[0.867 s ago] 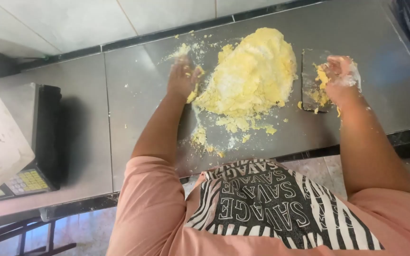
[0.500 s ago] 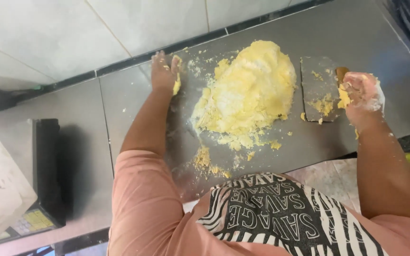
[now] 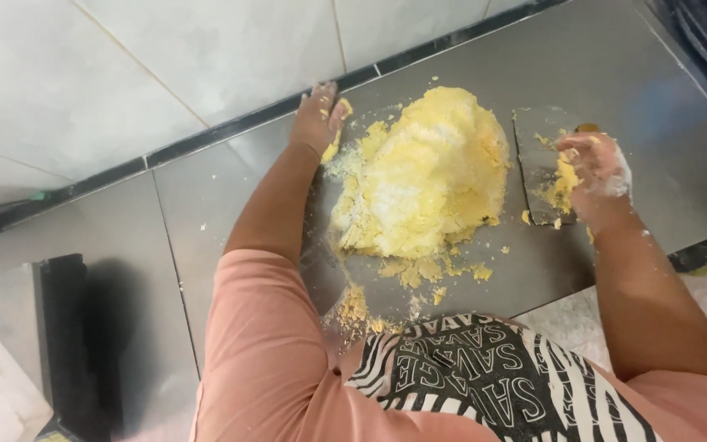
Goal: Kneading a large mass of yellow dough on a stainless steel counter, using a bench scraper to clean the surface, and then washing hands in a sink.
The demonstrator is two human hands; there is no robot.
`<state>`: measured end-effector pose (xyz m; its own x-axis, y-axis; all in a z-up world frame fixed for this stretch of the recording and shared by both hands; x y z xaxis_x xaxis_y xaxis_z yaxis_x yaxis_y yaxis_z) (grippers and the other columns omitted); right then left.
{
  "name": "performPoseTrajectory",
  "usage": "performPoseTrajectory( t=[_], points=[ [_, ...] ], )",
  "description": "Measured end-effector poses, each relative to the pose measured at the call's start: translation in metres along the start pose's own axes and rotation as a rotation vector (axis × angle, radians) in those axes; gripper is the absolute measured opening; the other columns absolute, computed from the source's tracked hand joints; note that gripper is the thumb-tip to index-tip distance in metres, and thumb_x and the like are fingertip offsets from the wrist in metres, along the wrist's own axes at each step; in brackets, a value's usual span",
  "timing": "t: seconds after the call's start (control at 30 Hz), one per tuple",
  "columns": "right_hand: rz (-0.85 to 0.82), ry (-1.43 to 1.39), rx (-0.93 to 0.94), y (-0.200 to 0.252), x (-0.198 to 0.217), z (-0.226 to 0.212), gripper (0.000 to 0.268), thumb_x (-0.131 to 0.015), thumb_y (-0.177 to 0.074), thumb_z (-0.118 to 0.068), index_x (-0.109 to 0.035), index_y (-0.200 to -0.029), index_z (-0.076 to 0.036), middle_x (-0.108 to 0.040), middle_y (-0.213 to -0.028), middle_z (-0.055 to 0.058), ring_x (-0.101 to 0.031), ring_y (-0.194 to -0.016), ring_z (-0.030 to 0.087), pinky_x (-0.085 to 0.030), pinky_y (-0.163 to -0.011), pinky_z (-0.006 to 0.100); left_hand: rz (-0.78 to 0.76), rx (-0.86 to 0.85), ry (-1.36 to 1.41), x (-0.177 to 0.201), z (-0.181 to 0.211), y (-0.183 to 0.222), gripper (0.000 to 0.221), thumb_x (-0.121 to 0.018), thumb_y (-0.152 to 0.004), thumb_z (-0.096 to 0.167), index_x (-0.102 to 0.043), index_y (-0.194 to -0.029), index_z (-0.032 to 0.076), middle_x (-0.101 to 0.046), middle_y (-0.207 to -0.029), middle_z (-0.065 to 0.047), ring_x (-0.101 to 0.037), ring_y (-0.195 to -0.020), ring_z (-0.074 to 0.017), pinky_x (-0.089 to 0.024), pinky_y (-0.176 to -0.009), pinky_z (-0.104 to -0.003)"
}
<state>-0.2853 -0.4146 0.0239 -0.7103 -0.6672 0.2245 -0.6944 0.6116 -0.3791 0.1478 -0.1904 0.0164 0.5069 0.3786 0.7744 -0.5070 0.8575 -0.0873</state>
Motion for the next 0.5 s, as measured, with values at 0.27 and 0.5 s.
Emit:
performPoseTrajectory(
  t=[0.27,0.5],
  points=[
    [-0.044,0.353,-0.417,-0.060,-0.092,-0.036,0.057,-0.049,-0.096,0.024,-0.045,-0.147,-0.003,-0.055,-0.142,0.016,-0.058,-0.132,0.028,-0.053,-0.113,0.036,-0.183,-0.344,0.068,-0.117,-0.014,0.010,0.059,-0.037,-0.111,0.046,-0.033,-0.161,0.015,-0.046,-0.159,-0.011,-0.039,-0.150,-0.0281,-0.023,-0.128,-0.044],
    [-0.226,0.080,-0.135,-0.105,-0.134,0.075,0.054,-0.056,-0.092,-0.010,-0.049,-0.146,-0.013,-0.041,-0.158,0.012,-0.045,-0.141,0.030,-0.046,-0.117,0.040,-0.234,-0.232,0.496,-0.135,-0.026,0.002,0.061,-0.044,-0.110,0.036,-0.026,-0.160,0.006,-0.033,-0.164,-0.014,-0.034,-0.153,-0.0259,-0.025,-0.128,-0.039]
  ],
)
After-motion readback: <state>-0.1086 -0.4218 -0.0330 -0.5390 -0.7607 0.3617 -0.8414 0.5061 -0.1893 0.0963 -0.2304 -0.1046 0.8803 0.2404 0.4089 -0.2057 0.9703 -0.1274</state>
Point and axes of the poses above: each hand's wrist, its own y-axis away from the middle knuckle, its own x-axis out of the back of the hand, z = x × y, the point moved 9 cm from there along -y, towards the middle knuckle
